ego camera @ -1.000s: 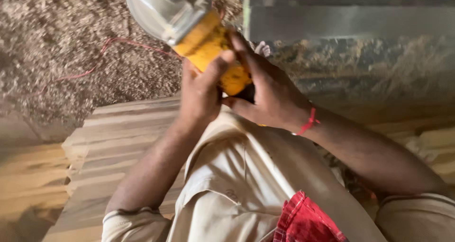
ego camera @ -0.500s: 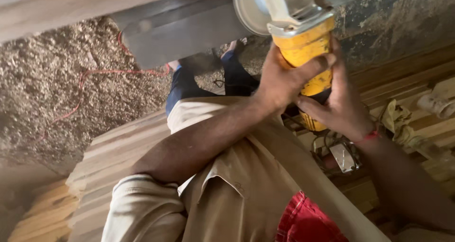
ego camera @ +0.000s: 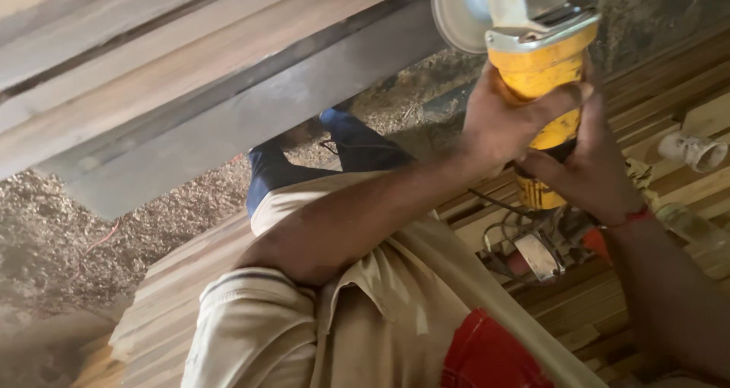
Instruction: The person uses a yellow angle grinder to smooth the surface of a long wooden plank resting on a workbench. They move the tool back and forth along the length of the wood, generating sawdust, and briefly inspect the plank during the process.
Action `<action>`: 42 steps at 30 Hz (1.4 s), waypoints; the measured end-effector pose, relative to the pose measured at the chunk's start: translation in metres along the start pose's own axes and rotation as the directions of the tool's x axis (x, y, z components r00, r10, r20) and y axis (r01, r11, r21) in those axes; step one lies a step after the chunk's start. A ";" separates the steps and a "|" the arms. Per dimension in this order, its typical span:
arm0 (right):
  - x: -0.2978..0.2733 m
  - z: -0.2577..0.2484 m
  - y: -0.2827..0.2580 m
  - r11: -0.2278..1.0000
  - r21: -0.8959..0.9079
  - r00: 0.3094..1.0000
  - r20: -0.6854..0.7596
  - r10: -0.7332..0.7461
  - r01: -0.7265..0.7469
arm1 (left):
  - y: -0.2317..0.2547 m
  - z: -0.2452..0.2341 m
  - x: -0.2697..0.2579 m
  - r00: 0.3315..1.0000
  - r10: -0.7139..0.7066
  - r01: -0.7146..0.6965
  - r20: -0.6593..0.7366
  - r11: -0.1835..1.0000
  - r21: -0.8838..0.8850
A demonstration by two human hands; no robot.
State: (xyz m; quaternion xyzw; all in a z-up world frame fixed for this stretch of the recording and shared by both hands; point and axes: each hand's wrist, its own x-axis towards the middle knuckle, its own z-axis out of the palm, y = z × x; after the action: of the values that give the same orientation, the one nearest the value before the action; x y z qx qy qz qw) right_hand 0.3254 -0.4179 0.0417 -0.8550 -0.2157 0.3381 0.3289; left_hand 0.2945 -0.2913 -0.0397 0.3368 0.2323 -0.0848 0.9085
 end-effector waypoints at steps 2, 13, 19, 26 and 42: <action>0.000 -0.019 0.011 0.994 0.046 0.995 -0.013 0.100 -0.099 | -0.013 0.021 0.019 1.000 0.026 -0.026 0.005 0.998 -0.055; 0.011 -0.106 0.102 0.925 0.371 0.963 -0.209 0.172 -0.084 | -0.058 0.122 0.146 0.988 -0.132 0.091 0.083 0.920 0.382; -0.002 -0.105 0.127 0.892 0.453 0.957 -0.260 0.131 0.001 | -0.076 0.130 0.153 0.989 0.146 -0.148 0.028 0.954 0.261; 0.000 -0.041 0.043 0.958 0.259 0.986 -0.083 0.145 -0.119 | -0.024 0.051 0.060 0.996 -0.084 0.085 -0.016 0.941 0.327; 0.022 0.207 -0.179 0.953 0.085 0.930 0.206 -0.303 0.292 | 0.103 -0.200 -0.202 0.918 0.261 -0.321 -0.297 0.931 -0.175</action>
State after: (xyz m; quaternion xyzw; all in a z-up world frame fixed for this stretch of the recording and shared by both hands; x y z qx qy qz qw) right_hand 0.1655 -0.1950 0.0438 -0.7614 -0.3681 0.3810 0.3736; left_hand 0.0763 -0.0839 -0.0168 0.2736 0.3084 0.1247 0.9025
